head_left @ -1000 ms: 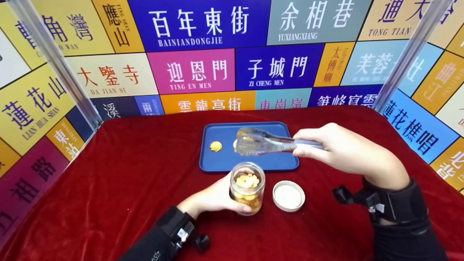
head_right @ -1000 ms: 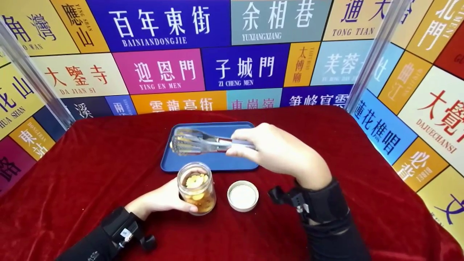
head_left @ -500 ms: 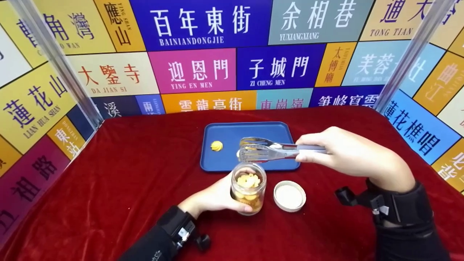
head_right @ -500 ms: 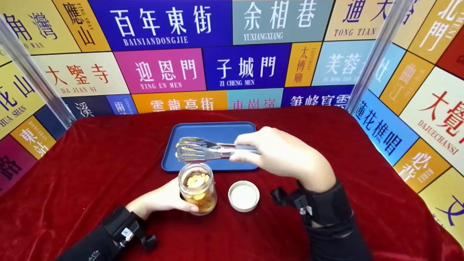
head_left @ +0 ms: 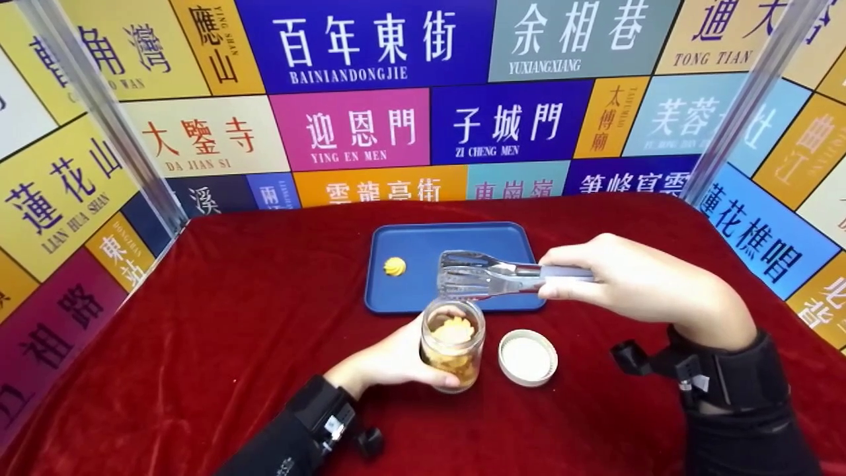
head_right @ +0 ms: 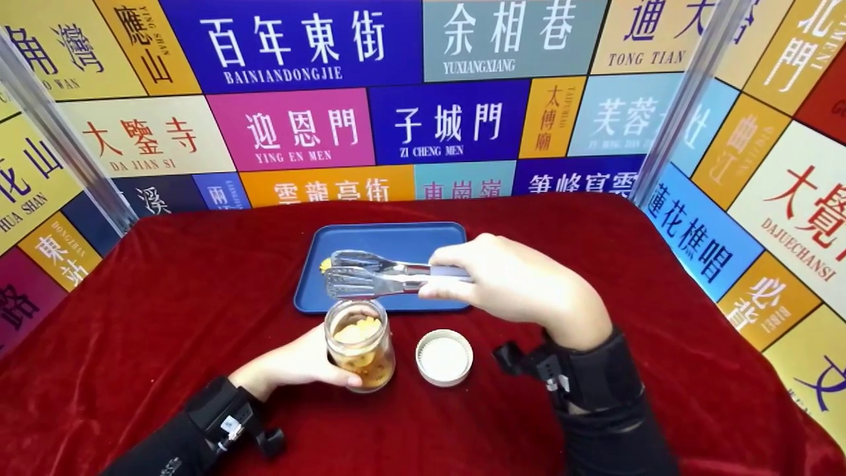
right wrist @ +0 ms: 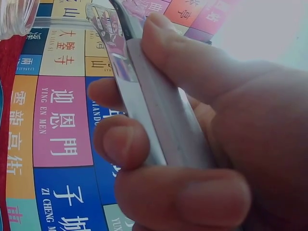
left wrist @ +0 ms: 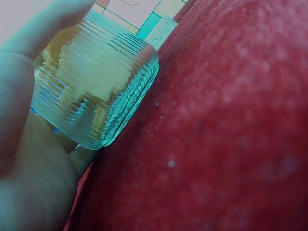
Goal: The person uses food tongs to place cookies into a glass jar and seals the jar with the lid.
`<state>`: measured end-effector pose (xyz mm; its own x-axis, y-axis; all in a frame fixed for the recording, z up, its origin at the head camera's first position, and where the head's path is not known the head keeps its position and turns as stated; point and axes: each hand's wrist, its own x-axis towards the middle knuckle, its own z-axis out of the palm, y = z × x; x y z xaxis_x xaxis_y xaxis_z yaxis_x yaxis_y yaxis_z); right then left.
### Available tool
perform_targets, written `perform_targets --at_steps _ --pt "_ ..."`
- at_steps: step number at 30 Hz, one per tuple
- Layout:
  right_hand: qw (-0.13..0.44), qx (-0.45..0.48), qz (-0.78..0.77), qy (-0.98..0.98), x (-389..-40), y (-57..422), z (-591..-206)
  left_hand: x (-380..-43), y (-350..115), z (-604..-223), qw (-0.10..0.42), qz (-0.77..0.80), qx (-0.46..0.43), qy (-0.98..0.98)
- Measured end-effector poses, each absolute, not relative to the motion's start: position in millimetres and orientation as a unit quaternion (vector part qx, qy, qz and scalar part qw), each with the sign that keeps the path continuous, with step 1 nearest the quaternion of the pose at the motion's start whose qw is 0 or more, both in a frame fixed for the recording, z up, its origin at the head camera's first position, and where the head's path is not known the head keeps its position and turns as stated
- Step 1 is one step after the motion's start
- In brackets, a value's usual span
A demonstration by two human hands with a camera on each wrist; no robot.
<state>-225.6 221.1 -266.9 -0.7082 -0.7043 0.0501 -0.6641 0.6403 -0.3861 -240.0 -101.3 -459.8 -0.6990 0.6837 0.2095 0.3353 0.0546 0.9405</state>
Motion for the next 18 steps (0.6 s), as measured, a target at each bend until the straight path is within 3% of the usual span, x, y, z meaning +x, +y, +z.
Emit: perform_targets --at_steps 18 --pt "0.069 -0.361 -0.189 0.911 -231.1 216.1 -270.3 -240.2 -102.2 -462.3 0.133 0.588 0.366 0.709"
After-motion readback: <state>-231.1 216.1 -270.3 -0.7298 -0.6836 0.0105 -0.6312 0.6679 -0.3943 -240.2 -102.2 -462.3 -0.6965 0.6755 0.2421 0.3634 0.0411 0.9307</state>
